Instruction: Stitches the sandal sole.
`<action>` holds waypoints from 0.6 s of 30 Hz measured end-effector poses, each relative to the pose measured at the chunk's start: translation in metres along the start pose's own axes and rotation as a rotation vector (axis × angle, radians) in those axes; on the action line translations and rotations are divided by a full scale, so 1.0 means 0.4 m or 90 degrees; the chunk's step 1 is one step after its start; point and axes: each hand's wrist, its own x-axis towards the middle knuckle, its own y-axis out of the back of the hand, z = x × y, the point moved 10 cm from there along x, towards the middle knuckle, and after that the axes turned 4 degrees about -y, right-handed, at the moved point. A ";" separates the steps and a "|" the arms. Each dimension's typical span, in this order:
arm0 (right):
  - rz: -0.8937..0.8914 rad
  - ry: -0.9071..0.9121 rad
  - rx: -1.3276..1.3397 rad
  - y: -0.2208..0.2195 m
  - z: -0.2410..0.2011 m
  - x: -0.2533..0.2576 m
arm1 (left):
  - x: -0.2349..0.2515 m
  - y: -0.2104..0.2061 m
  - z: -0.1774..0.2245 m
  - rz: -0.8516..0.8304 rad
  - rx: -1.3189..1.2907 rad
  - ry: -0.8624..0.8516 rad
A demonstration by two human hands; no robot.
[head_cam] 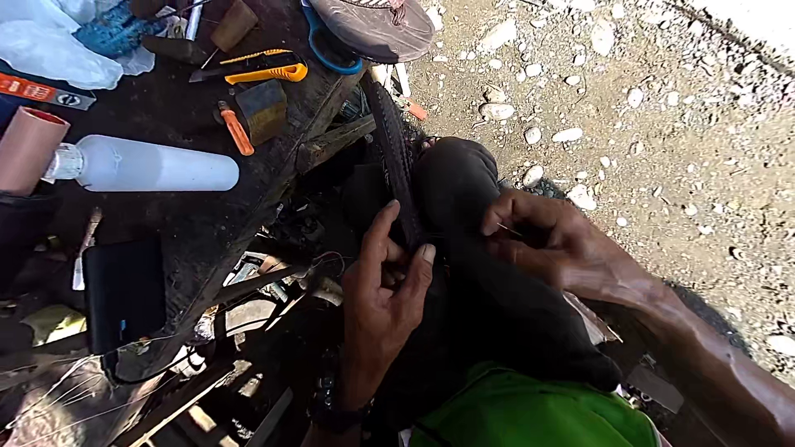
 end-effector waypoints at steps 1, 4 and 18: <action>0.024 0.019 -0.092 0.018 -0.005 0.008 | 0.004 0.009 -0.008 -0.008 -0.066 0.014; 0.137 0.118 -0.444 0.010 -0.074 0.035 | 0.004 0.027 -0.017 0.015 -0.209 0.024; -0.180 -0.025 0.019 0.167 0.041 -0.235 | -0.204 0.550 -0.163 0.395 -0.295 0.092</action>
